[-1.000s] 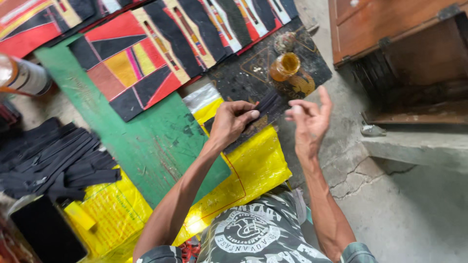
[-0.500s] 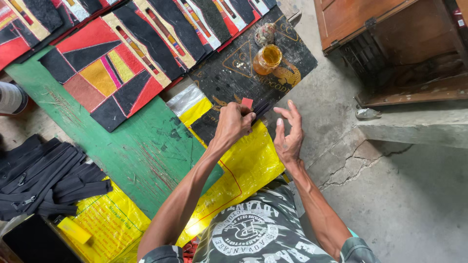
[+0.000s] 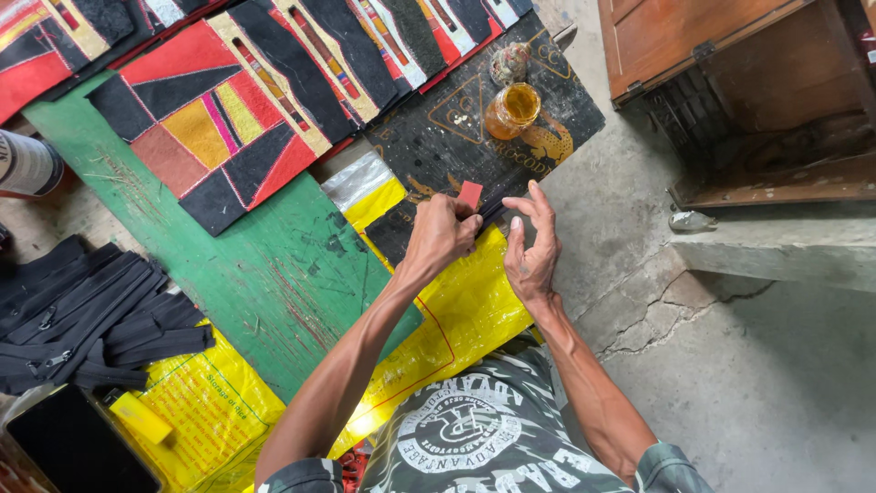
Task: The person handles black zipper tapes at a workbench, aligning and folding each strip and pressing it along the edge of colorful patchwork fabric panels, working through the pieces one at a time. They occasionally reach into a jar of adhesive and handle a small lump of glue-like material while preparing the zipper strips.
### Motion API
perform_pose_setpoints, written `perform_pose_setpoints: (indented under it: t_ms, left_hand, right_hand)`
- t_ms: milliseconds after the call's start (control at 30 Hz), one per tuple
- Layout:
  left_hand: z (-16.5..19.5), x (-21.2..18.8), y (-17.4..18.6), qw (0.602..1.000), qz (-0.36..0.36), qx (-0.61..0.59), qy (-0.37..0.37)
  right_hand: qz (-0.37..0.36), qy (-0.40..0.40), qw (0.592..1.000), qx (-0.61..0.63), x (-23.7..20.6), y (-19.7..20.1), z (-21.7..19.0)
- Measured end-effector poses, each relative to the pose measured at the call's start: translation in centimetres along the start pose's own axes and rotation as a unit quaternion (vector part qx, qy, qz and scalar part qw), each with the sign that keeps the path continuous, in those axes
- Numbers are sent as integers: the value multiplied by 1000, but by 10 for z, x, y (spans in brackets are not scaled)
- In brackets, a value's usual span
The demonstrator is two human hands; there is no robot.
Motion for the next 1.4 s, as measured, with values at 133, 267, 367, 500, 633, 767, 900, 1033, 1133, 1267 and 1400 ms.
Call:
perform_pose_setpoints:
  t_ms: [133, 267, 367, 500, 633, 767, 900, 1033, 1133, 1267, 1400]
  left_hand:
    - [0, -1, 0, 1000, -1, -31, 0]
    - [-3, -2, 0, 1000, -3, -29, -4]
    - [-2, -1, 1, 1000, 0, -27, -5]
    - [-2, -6, 3, 1000, -3, -16, 9]
    - [-17, -34, 22, 992, 70, 77, -69]
    - [-41, -63, 36, 994, 100, 26, -26]
    - [-51, -69, 35, 994, 106, -14, 21]
    - [-52, -67, 33, 989, 144, 23, -24]
    - [-53, -66, 32, 989, 144, 26, -25]
    - [-53, -67, 31, 988, 147, 35, -45]
    - [-51, -68, 30, 985, 155, 52, -55]
  right_hand:
    - [-5, 6, 1000, -9, -1, 0, -2]
    - [-8, 12, 1000, -7, -3, 0, -4]
    - [-18, 20, 1000, -13, -5, -1, -2]
    - [-21, 26, 999, -16, -9, -4, 4]
    - [-19, 33, 999, -10, -11, -5, 10]
    - [-9, 29, 1000, -1, -14, -8, 10]
    - [5, 15, 1000, 4, -14, -13, 5]
    - [20, -19, 1000, 13, -11, -18, -1]
    - [27, -34, 999, 25, -8, -22, -4]
    - [30, -32, 999, 26, -8, -25, -10]
    - [4, -3, 1000, -25, -12, -26, -14]
Point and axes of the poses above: each hand's wrist, its own x-axis towards the middle knuckle, its own y-axis out of the back of the hand, z = x × y, the point moved 1 cm from there along x, towards the middle knuckle, and after that the axes turned 12 degrees about y, right-handed, at the moved point
